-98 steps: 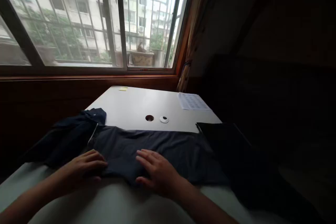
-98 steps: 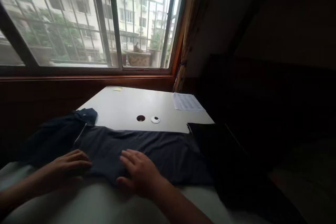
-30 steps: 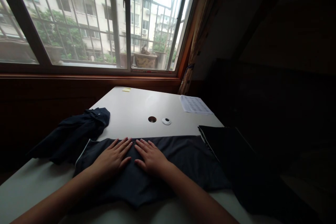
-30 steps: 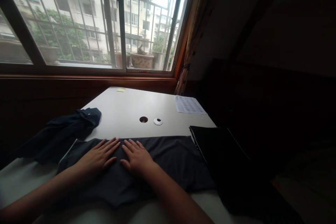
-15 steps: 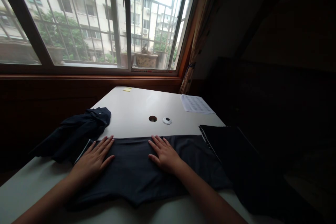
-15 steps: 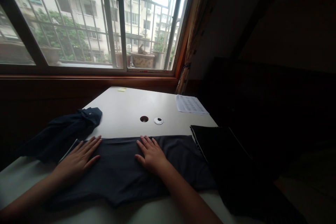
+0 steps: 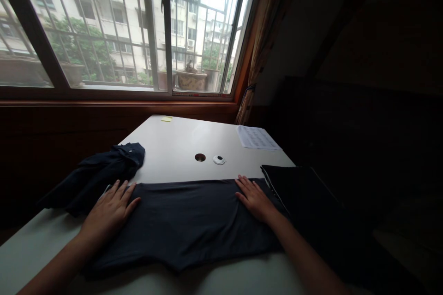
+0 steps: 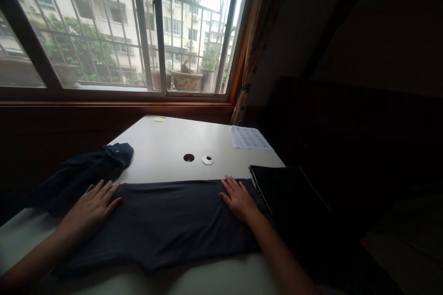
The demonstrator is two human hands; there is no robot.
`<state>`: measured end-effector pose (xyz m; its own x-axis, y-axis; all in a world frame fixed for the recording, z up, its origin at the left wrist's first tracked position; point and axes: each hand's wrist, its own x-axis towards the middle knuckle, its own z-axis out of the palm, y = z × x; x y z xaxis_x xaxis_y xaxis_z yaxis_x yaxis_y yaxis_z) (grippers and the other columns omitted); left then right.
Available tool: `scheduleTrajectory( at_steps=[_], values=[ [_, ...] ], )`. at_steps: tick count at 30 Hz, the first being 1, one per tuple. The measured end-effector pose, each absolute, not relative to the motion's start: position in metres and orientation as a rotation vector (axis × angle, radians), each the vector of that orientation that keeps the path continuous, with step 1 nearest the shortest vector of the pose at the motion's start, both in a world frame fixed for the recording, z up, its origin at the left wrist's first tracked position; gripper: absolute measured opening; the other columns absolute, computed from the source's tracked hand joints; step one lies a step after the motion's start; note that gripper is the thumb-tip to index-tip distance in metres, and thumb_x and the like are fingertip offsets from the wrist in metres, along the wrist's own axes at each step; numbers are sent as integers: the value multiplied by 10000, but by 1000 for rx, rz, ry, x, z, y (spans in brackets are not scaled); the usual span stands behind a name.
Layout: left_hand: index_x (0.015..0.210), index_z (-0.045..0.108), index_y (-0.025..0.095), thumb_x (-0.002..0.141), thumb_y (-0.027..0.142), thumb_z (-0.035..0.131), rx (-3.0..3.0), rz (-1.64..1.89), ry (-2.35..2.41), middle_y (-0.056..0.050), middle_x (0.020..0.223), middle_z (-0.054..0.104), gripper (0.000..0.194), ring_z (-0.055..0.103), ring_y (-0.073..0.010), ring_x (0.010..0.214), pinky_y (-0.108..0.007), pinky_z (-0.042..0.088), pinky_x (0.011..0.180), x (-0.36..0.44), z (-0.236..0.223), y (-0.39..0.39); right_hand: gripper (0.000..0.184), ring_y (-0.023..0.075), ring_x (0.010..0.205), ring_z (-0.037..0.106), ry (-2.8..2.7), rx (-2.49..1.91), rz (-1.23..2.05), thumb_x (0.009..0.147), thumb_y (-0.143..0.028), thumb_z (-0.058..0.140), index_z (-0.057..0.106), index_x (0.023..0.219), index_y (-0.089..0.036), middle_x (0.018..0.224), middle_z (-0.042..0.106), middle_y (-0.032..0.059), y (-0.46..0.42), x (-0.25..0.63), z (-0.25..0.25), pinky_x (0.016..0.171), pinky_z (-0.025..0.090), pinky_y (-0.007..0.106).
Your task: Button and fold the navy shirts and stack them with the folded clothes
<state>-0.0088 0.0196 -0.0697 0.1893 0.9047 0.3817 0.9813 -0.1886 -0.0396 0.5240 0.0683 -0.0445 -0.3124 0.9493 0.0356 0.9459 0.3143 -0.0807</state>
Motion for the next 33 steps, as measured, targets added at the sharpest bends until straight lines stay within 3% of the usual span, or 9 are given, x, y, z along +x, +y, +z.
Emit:
scheduleTrajectory(
  at_steps=[6,11,15,17,22,24,28,33],
  values=[
    [1457,510,116,970,564,354,-2174,-371,-1795,-192,1534,442,680,262,-403,1487,-582,345,1115,-10,-72,18,637,243,1526,213,-2369,-1916,-23,1027,-502,255,349,1558,-163,1638,281,94,77,561,-48,1230,205,464],
    [1470,491,97,957,539,407,-2157,-324,-1787,-203,1553,407,683,285,-435,1469,-561,329,1137,-19,-75,16,614,240,1529,202,-2341,-1892,-87,1027,-450,284,355,1553,-140,1641,269,102,69,555,-39,1239,186,460],
    [1531,409,208,970,488,455,-2273,-322,-1670,-113,1619,315,628,264,-450,1472,-618,342,1110,-3,-60,10,614,228,1531,194,-2449,-1709,-32,1034,-478,318,320,1570,-177,1652,234,74,38,524,-32,1247,179,451],
    [1545,372,271,992,478,466,-2406,-320,-1538,-78,1614,333,598,265,-427,1479,-643,351,1102,20,-46,3,636,225,1533,186,-2538,-1577,47,1033,-519,331,279,1584,-207,1658,208,59,19,505,-31,1246,184,462],
    [1572,244,370,1027,423,483,-2943,-271,-1102,-16,1631,292,597,316,-309,1483,-520,360,1174,98,-17,-26,652,222,1531,194,-2628,-1482,221,1025,-575,345,242,1591,-266,1661,193,31,-9,491,-31,1249,170,477],
    [1566,208,427,1017,425,504,-3112,-168,-980,21,1646,235,624,256,-331,1501,-579,308,1189,118,-12,-39,660,223,1533,185,-2623,-1522,239,1023,-592,336,231,1592,-274,1664,182,27,-9,503,-30,1249,169,475],
    [1543,181,509,923,394,660,-3237,-20,-952,52,1662,120,791,99,-465,1495,-824,143,1080,127,-11,-53,660,228,1532,189,-2594,-1615,216,1022,-602,327,206,1593,-293,1663,180,23,-6,536,-30,1247,164,490],
    [1528,196,528,874,385,721,-3272,53,-980,39,1653,145,851,99,-516,1469,-882,135,1007,116,4,-62,682,236,1530,197,-2561,-1748,119,1012,-635,307,201,1592,-291,1661,185,23,-3,560,-34,1242,181,496]
  ],
)
